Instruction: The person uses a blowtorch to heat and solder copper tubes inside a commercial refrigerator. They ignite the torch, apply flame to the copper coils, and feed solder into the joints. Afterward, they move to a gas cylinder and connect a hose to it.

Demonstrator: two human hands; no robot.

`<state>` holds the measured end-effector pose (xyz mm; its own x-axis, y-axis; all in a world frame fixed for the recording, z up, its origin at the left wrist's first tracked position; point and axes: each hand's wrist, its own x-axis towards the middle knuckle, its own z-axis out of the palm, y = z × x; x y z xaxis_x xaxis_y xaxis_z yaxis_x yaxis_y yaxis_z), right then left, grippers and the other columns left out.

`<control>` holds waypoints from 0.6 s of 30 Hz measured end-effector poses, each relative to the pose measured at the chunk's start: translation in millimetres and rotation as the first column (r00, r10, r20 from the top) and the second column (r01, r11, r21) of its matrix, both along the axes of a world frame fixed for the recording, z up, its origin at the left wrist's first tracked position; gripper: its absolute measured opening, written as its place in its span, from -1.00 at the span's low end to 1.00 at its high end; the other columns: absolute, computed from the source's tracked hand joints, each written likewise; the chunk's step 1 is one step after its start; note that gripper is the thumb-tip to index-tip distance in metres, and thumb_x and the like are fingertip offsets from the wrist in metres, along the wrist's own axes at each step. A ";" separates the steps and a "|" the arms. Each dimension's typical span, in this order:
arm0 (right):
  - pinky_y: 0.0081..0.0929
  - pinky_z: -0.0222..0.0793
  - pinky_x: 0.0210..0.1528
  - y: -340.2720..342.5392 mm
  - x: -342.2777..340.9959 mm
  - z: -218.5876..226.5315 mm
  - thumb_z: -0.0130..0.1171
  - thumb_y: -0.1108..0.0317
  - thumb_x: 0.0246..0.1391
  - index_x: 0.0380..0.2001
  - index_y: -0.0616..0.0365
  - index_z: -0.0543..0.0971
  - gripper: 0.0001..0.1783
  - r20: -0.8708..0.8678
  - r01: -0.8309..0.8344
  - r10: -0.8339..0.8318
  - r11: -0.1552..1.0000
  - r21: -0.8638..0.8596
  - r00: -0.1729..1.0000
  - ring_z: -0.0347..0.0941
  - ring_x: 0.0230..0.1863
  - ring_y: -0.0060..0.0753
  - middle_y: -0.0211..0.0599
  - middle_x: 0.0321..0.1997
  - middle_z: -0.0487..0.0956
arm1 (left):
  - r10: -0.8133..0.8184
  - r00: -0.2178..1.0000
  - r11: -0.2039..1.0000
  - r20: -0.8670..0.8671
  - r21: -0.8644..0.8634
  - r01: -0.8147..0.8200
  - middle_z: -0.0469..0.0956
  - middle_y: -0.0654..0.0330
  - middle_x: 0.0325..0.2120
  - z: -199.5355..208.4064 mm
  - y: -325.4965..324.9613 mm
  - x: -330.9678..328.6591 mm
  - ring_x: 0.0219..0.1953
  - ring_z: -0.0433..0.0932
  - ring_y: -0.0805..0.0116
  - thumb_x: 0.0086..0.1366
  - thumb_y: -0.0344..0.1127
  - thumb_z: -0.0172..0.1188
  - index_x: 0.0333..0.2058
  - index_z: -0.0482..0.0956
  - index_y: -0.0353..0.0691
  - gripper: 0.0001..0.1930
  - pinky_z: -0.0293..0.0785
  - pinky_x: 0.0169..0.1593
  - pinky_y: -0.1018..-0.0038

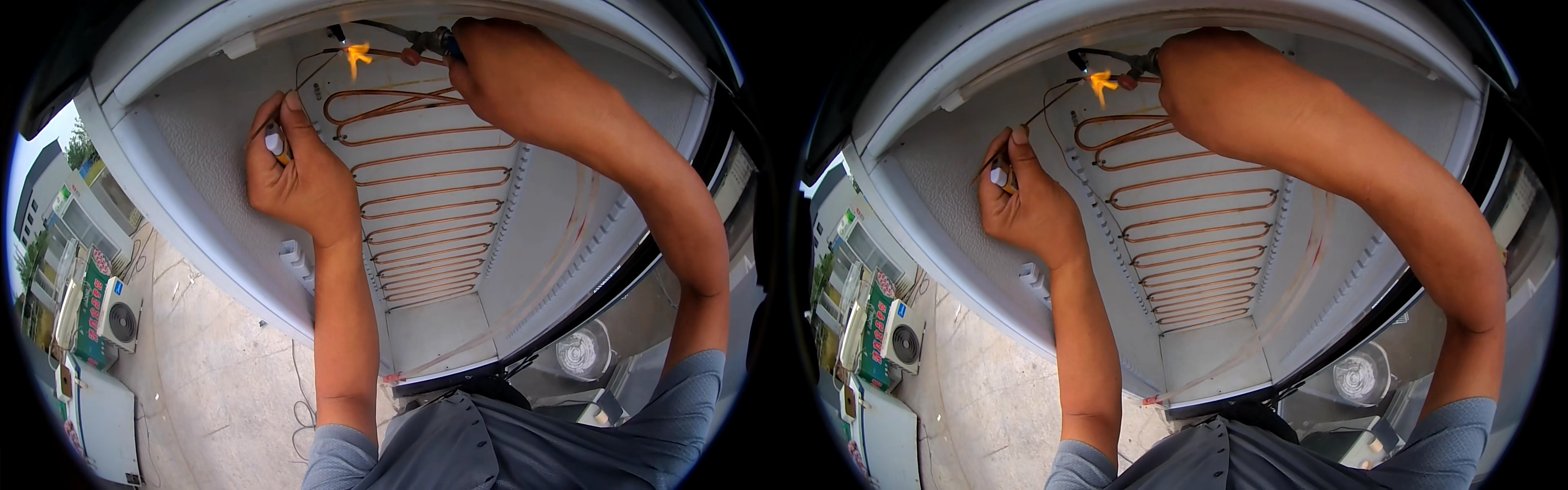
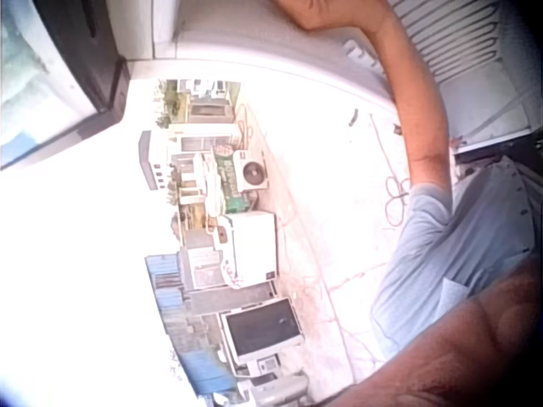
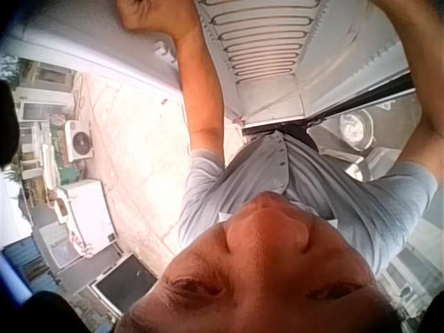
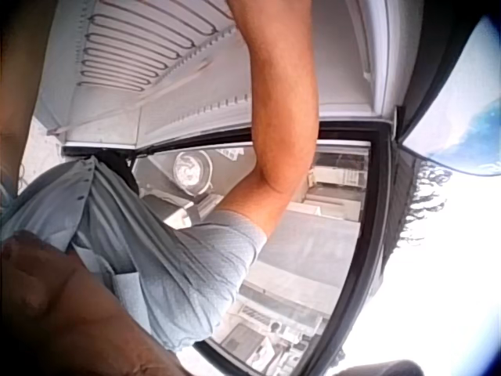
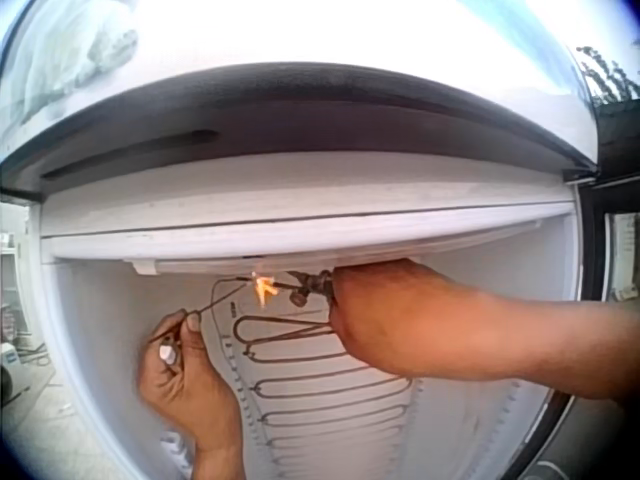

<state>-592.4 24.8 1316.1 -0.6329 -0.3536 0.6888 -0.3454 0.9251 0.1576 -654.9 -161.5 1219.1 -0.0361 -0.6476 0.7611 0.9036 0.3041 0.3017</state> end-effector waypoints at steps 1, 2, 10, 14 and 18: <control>-0.02 0.52 -0.19 -0.7 0.1 0.2 0.09 0.38 0.19 -0.35 0.41 0.60 -0.76 0.012 0.018 -0.018 1.000 -0.003 1.000 0.61 -0.33 0.20 0.21 -0.40 0.61 | 0.006 1.000 1.000 -0.008 -0.002 -0.006 0.67 0.21 -0.33 0.0 0.1 -0.7 -0.29 0.57 0.53 0.36 -0.45 0.35 -0.21 0.70 -0.41 -0.88 0.55 -0.18 0.60; -0.02 0.53 -0.17 -2.1 0.8 0.8 0.08 0.40 0.16 -0.35 0.41 0.63 -0.75 0.024 0.036 -0.036 0.999 -0.005 0.999 0.63 -0.31 0.18 0.22 -0.37 0.63 | 0.012 1.000 1.000 -0.015 -0.004 -0.012 0.67 0.21 -0.32 0.1 0.2 -1.6 -0.29 0.57 0.53 0.36 -0.45 0.35 -0.21 0.70 -0.41 -0.88 0.55 -0.18 0.60; -0.03 0.51 -0.21 -3.1 -0.2 2.1 0.10 0.35 0.24 -0.36 0.40 0.58 -0.73 0.042 0.039 -0.039 0.999 -0.013 0.998 0.60 -0.36 0.21 0.19 -0.45 0.60 | 0.044 0.999 0.999 -0.027 -0.016 -0.044 0.70 0.17 -0.33 -0.5 -1.5 -4.9 -0.34 0.57 0.54 0.37 -0.46 0.34 -0.18 0.68 -0.45 -0.85 0.53 -0.24 0.60; -0.03 0.51 -0.20 0.2 -1.9 2.1 0.11 0.33 0.24 -0.37 0.40 0.58 -0.73 0.033 0.029 -0.029 1.000 -0.003 0.999 0.60 -0.36 0.21 0.19 -0.45 0.60 | 0.036 0.999 0.999 -0.035 -0.015 -0.036 0.70 0.17 -0.33 -0.5 -0.2 -4.4 -0.35 0.57 0.55 0.37 -0.46 0.34 -0.18 0.68 -0.45 -0.86 0.52 -0.25 0.62; -0.03 0.51 -0.19 -2.2 -0.9 0.6 0.12 0.32 0.25 -0.37 0.39 0.57 -0.72 0.025 0.048 -0.048 0.999 -0.023 0.999 0.60 -0.34 0.20 0.19 -0.43 0.60 | 0.012 1.000 1.000 -0.021 0.011 -0.012 0.70 0.17 -0.33 1.3 -1.5 0.7 -0.35 0.58 0.55 0.37 -0.47 0.34 -0.18 0.68 -0.45 -0.86 0.53 -0.26 0.62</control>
